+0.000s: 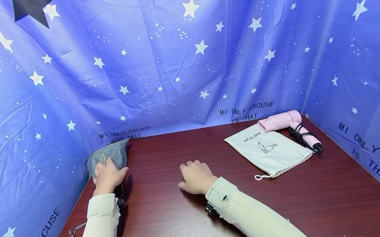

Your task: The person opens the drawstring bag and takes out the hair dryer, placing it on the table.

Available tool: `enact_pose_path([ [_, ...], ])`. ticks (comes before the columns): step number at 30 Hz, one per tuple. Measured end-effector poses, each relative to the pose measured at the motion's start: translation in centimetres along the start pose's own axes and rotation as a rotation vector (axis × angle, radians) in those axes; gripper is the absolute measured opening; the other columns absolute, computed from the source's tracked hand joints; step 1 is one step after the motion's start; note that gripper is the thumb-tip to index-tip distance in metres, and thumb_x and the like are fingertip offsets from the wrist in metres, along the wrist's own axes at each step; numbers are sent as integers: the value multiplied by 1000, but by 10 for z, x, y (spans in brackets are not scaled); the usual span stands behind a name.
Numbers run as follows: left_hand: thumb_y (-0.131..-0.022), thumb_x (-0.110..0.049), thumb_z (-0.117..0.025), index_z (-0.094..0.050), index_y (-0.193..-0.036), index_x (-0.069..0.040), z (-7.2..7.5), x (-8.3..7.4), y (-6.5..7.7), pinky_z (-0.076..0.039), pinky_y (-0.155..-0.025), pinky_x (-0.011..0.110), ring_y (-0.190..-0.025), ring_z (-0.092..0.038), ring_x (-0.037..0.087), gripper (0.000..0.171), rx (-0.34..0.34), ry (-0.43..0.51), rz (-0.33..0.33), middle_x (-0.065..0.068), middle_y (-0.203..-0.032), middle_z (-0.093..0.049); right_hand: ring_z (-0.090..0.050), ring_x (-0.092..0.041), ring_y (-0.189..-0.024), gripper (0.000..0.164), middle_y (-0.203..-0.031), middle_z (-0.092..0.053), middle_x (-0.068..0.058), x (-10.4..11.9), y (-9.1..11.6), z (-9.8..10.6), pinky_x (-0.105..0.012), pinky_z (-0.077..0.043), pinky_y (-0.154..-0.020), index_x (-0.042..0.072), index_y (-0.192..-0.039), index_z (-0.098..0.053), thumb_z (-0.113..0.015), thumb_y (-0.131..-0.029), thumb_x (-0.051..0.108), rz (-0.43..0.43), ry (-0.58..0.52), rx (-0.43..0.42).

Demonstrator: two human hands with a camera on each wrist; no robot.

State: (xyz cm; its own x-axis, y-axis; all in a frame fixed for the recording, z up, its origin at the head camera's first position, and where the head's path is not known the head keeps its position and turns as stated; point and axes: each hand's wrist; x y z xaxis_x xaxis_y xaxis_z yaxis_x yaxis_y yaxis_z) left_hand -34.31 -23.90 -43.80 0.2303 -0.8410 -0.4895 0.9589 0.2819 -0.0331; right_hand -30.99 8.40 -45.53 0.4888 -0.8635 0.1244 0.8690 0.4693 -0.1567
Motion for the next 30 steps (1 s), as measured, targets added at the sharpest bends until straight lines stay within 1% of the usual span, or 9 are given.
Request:
enact_pose_path([
  [6, -98, -41, -60, -21, -158, 9, 2, 7, -3, -8, -106, 88, -147, 3, 67, 87, -4, 56, 54, 46, -157, -5, -66, -34, -96, 47, -108, -70, -8, 7, -2, -1, -50, -55, -80, 11, -109, -68, -78, -85, 50, 15, -24, 0],
  [9, -100, -43, -56, -21, -158, 7, 3, 12, -4, -12, -105, 88, -145, -1, 68, 85, 2, 88, 74, 46, -156, -5, -66, -33, -97, 47, -109, -70, -6, 9, -2, -1, -49, -55, -81, 12, -111, -68, -78, -85, 50, 21, -36, 1],
  [12, -102, -45, -51, -24, -158, 5, 4, 16, -4, -21, -104, 84, -142, -13, 67, 79, 2, 88, 78, 45, -156, -9, -66, -31, -98, 47, -109, -70, -5, 12, -2, -1, -49, -55, -82, 12, -113, -68, -77, -86, 49, 30, -54, -2],
  [14, -104, -43, -48, -27, -156, 5, 5, 18, -5, -28, -102, 81, -139, -21, 68, 74, 3, 73, 65, 45, -154, -13, -66, -31, -98, 45, -107, -69, -4, 13, -3, -2, -48, -55, -82, 12, -114, -68, -77, -87, 48, 38, -70, -7],
  [16, -105, -37, -46, -31, -153, 9, 5, 20, -5, -32, -103, 78, -132, -28, 69, 68, -4, 54, 34, 47, -150, -17, -67, -30, -101, 47, -110, -69, -4, 14, -3, -4, -47, -56, -84, 12, -118, -68, -76, -88, 47, 44, -81, -12],
  [18, -105, -31, -46, -34, -150, 12, 4, 22, -6, -34, -103, 75, -127, -33, 70, 64, -7, 37, 3, 49, -146, -21, -67, -30, -105, 49, -115, -70, -5, 15, -4, -6, -47, -56, -88, 12, -122, -67, -75, -88, 46, 45, -95, -18],
  [22, -103, -23, -48, -38, -145, 16, 4, 23, -6, -34, -105, 71, -120, -37, 70, 58, -9, 15, -36, 51, -141, -26, -66, -30, -112, 51, -124, -69, -7, 17, -6, -7, -46, -54, -94, 12, -128, -65, -74, -90, 44, 48, -127, -24],
  [30, -99, -20, -53, -40, -145, 15, 2, 22, -7, -36, -104, 70, -118, -41, 68, 59, -2, -29, -56, 51, -139, -33, -64, -29, -115, 49, -125, -68, -6, 22, -7, -8, -44, -53, -97, 11, -127, -66, -74, -90, 42, 60, -167, -17],
])
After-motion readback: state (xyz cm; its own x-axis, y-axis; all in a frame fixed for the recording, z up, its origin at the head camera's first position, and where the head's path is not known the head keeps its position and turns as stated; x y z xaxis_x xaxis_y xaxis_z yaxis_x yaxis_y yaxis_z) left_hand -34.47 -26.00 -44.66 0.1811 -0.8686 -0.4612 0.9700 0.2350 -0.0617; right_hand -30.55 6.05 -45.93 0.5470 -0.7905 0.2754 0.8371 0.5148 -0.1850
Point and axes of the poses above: each hand's wrist, its own y-axis away from the middle knuckle, its own z-axis out of the back of the hand, x = y × z
